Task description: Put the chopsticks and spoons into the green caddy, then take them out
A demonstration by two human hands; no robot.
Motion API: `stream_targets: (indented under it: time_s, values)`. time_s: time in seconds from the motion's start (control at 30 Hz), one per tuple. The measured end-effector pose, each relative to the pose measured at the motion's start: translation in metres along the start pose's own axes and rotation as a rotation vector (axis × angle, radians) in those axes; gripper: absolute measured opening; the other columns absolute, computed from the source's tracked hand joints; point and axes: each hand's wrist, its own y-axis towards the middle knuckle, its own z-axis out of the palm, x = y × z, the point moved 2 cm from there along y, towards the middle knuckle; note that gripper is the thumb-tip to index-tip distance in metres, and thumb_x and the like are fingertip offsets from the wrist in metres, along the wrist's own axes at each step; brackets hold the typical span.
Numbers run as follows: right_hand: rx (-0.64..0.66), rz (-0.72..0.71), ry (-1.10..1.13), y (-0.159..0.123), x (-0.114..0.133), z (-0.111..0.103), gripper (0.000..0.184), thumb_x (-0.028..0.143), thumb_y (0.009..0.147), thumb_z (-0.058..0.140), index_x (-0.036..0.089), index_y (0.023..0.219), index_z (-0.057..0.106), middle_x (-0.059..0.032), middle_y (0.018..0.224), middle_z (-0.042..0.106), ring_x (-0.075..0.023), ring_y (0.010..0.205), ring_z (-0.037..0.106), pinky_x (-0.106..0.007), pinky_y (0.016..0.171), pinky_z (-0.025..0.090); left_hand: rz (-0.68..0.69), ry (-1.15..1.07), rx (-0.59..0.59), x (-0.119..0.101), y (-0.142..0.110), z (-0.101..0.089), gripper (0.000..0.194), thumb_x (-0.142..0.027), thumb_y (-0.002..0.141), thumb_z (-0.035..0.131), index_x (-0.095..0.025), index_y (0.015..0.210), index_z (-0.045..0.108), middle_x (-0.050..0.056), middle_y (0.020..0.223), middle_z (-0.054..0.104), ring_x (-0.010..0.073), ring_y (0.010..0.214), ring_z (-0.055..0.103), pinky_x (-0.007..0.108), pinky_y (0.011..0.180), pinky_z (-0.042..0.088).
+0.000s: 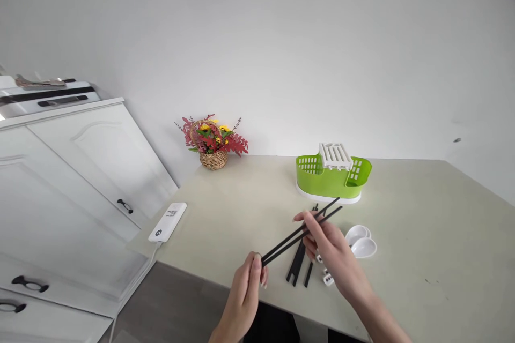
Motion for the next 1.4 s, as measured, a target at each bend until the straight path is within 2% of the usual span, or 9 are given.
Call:
stream_targets:
  time_s: [0.1,0.23,0.37,0.5,0.77,0.97,1.1,1.27,1.4]
  values:
    - [0.037,-0.092,-0.005,0.017,0.017,0.000,0.061,0.080,0.094,0.050,0.021,0.092,0.065,0.0068,0.058,0.039,-0.0131,0.053,0.044,-0.026,0.055,0.041,-0.010,-0.113,0.009,0.000,0.007,-0.006,0.051,-0.062,0.109,0.032,-0.022,0.081,0.048,-0.001,0.072,0.041,0.0149,0.067,0.044,0.031,0.071,0.041]
    - [0.081,-0.180,0.009,0.038,0.031,0.000,0.061,0.081,0.094,0.051,0.021,0.092,0.063,0.0065,0.057,0.046,-0.0127,0.054,0.047,-0.027,0.059,0.043,-0.028,-0.307,0.066,0.001,0.017,-0.016,0.049,-0.062,0.107,0.040,-0.018,0.098,0.060,-0.003,0.067,0.040,0.0122,0.061,0.040,0.029,0.063,0.038]
    - [0.121,-0.194,0.105,0.054,0.041,0.002,0.060,0.080,0.092,0.055,0.021,0.089,0.062,0.0060,0.060,0.050,-0.0119,0.052,0.050,-0.027,0.059,0.045,0.009,-0.453,0.117,-0.003,0.021,-0.022,0.047,-0.060,0.106,0.047,-0.017,0.100,0.063,-0.003,0.066,0.046,0.0097,0.057,0.042,0.028,0.062,0.037]
    - [0.119,-0.169,0.187,0.059,0.047,0.004,0.058,0.078,0.091,0.060,0.021,0.083,0.060,0.0061,0.062,0.048,-0.0112,0.051,0.051,-0.027,0.057,0.046,0.046,-0.513,0.143,-0.010,0.025,-0.022,0.048,-0.064,0.102,0.054,-0.017,0.096,0.064,-0.003,0.063,0.050,0.0094,0.054,0.042,0.027,0.059,0.038]
    - [0.104,-0.168,0.219,0.049,0.043,-0.004,0.053,0.074,0.092,0.062,0.022,0.082,0.061,0.0050,0.069,0.048,-0.0114,0.054,0.053,-0.027,0.057,0.049,0.075,-0.531,0.162,-0.008,0.031,-0.011,0.051,-0.067,0.097,0.061,-0.017,0.084,0.059,-0.002,0.059,0.057,0.0082,0.050,0.043,0.026,0.059,0.037]
    - [0.089,-0.178,0.157,0.043,0.043,-0.013,0.054,0.075,0.092,0.062,0.022,0.084,0.062,0.0041,0.069,0.050,-0.0128,0.054,0.053,-0.029,0.057,0.049,0.008,-0.462,0.111,-0.011,0.032,-0.007,0.052,-0.061,0.099,0.062,-0.019,0.071,0.051,-0.002,0.054,0.056,0.0088,0.050,0.042,0.028,0.062,0.040]
    - [0.088,-0.186,0.107,0.039,0.043,-0.016,0.054,0.076,0.093,0.059,0.022,0.088,0.063,0.0035,0.067,0.051,-0.0136,0.057,0.052,-0.029,0.060,0.049,-0.012,-0.427,0.091,-0.014,0.032,-0.006,0.050,-0.060,0.098,0.063,-0.019,0.071,0.053,-0.002,0.056,0.057,0.0091,0.050,0.043,0.029,0.067,0.044]
    - [0.001,-0.193,0.085,0.036,0.046,-0.020,0.054,0.077,0.094,0.057,0.023,0.091,0.064,0.0057,0.062,0.044,-0.0140,0.057,0.049,-0.029,0.060,0.047,-0.022,-0.381,0.076,-0.008,0.030,-0.009,0.052,-0.063,0.097,0.062,-0.019,0.071,0.056,-0.001,0.059,0.059,0.0094,0.051,0.044,0.030,0.069,0.045]
    - [-0.080,-0.209,0.018,0.035,0.048,-0.026,0.050,0.074,0.097,0.055,0.025,0.097,0.064,0.0056,0.061,0.047,-0.0149,0.059,0.049,-0.029,0.062,0.043,-0.050,-0.366,0.077,-0.002,0.029,-0.012,0.052,-0.063,0.096,0.064,-0.017,0.073,0.062,0.000,0.061,0.058,0.0100,0.053,0.045,0.029,0.065,0.042]
